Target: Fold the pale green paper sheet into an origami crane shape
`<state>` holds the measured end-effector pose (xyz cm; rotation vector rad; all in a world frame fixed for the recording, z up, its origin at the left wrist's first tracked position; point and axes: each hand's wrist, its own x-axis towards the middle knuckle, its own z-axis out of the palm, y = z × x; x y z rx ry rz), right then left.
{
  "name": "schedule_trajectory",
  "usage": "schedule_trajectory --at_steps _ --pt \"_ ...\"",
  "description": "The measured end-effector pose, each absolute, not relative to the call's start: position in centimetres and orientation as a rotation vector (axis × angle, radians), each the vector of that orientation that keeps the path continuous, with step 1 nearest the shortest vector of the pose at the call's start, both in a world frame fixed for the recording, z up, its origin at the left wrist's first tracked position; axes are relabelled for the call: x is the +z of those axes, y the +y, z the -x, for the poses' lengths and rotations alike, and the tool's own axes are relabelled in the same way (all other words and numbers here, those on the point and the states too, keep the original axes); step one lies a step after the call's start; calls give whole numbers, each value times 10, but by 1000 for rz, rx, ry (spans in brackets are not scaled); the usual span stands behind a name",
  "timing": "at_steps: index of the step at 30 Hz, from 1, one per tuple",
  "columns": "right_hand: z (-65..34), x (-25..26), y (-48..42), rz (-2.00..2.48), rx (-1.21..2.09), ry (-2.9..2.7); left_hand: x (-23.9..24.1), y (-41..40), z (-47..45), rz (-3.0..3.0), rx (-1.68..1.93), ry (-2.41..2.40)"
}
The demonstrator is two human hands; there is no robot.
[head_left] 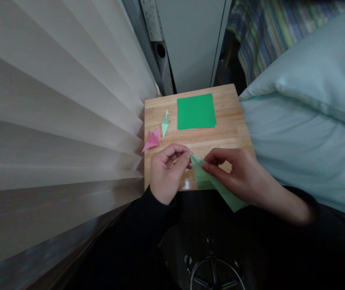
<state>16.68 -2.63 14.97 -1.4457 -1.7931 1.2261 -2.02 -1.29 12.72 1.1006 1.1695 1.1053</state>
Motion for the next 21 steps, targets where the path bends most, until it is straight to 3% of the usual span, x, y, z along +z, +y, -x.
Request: schedule_trajectory --at_steps 21 --pt "-164 147 -25 1402 1347 -1715 137 -16 14 -1123 962 1236"
